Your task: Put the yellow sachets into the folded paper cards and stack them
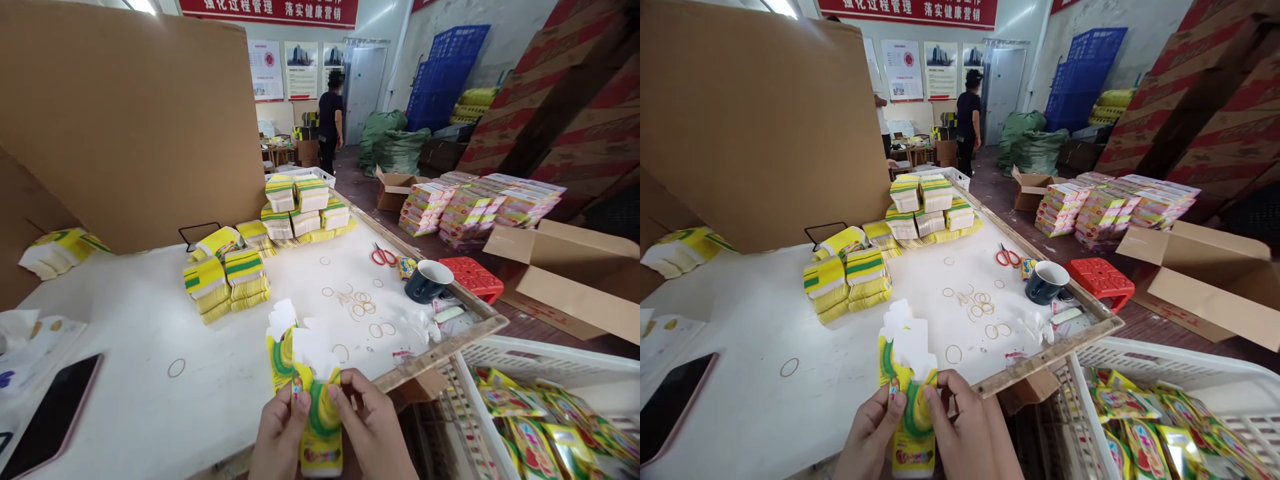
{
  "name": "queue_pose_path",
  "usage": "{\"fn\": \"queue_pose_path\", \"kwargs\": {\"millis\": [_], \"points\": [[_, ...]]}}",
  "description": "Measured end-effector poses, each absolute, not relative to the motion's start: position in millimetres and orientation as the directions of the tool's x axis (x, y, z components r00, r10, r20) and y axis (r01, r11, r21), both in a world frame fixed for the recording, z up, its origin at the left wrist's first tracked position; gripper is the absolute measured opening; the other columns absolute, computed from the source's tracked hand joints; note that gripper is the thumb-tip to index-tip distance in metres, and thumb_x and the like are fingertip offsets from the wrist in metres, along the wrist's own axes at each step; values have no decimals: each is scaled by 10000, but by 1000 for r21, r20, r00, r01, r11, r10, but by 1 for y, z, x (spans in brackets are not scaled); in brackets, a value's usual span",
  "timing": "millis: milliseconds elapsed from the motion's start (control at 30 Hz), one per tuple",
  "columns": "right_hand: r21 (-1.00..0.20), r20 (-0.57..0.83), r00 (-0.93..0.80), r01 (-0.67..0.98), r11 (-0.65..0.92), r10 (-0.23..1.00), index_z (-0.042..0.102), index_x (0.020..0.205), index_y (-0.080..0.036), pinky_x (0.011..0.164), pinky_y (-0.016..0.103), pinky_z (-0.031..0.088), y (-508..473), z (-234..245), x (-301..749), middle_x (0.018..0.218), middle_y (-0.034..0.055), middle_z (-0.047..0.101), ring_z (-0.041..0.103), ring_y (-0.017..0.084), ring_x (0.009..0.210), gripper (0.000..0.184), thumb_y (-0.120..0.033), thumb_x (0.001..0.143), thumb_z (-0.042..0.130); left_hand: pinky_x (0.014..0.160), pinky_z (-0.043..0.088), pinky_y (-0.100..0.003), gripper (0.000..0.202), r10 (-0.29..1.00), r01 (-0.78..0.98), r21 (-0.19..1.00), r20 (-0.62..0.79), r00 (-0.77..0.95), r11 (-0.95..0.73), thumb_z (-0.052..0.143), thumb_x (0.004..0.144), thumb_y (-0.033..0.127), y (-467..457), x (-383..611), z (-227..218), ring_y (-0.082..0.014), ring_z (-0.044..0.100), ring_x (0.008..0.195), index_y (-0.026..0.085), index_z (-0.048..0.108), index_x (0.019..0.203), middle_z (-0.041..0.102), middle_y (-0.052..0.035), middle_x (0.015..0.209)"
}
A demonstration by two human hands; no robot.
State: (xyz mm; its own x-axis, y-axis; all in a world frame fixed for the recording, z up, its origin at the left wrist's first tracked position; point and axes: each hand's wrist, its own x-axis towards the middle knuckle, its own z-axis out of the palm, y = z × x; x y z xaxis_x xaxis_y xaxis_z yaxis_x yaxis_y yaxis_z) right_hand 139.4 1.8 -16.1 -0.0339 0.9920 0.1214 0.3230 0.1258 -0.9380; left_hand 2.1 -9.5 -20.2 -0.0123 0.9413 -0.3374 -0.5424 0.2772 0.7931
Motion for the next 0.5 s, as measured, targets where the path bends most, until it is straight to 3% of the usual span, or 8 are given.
{"fn": "queue_pose_path", "kwargs": {"millis": [67, 133, 233, 300, 400, 500], "points": [[-947, 91, -12, 310, 90, 996, 634, 818, -187, 562, 221, 458, 3, -21, 141, 630, -1, 594, 536, 140, 561, 264, -425, 902, 554, 804, 560, -364, 422, 964, -425, 884, -253, -83, 196, 783, 706, 360, -10, 2, -24, -281, 709, 923, 185, 635, 1060, 764, -112, 993], [-959, 94, 23, 271, 84, 995, 630, 936, -191, 562, 216, 461, 5, -25, 144, 712, 7, 623, 549, 135, 578, 236, -416, 890, 576, 778, 565, -358, 553, 970, -359, 920, -213, -114, 160, 776, 714, 348, -11, 3, -25, -277, 712, 914, 232, 520, 1190, 746, -110, 1045], [-980, 100, -19, 172, 102, 995, 556, 1176, -218, 596, 220, 479, 8, -26, 149, 938, 43, 648, 580, 130, 647, 331, -395, 897, 572, 727, 573, -374, 696, 976, -383, 906, -213, -43, 181, 724, 756, 383, -13, -1, -22, -295, 703, 943, 285, 357, 1339, 708, -122, 1132], [-988, 81, -118, 125, 96, 990, 515, 1248, -245, 617, 222, 478, 9, -23, 154, 994, 45, 636, 584, 130, 681, 368, -388, 912, 554, 745, 565, -376, 690, 977, -400, 892, -207, 48, 209, 701, 779, 382, -13, -6, -17, -292, 693, 969, 290, 354, 1368, 695, -118, 1158], [-997, 37, -261, 58, 54, 965, 557, 1160, -238, 642, 230, 467, 10, -15, 160, 910, 27, 634, 581, 139, 718, 284, -395, 925, 535, 773, 544, -354, 556, 963, -412, 875, -188, 194, 254, 726, 770, 342, -13, -15, -14, -270, 698, 937, 256, 499, 1270, 723, -96, 1064], [-997, 34, -296, 60, 54, 955, 606, 928, -197, 638, 238, 445, 11, -5, 162, 778, 13, 603, 558, 145, 707, 233, -413, 929, 519, 677, 529, -290, 408, 935, -452, 837, -181, 304, 309, 772, 728, 307, -15, -18, -15, -219, 707, 794, 236, 585, 1084, 727, -58, 909]]}}
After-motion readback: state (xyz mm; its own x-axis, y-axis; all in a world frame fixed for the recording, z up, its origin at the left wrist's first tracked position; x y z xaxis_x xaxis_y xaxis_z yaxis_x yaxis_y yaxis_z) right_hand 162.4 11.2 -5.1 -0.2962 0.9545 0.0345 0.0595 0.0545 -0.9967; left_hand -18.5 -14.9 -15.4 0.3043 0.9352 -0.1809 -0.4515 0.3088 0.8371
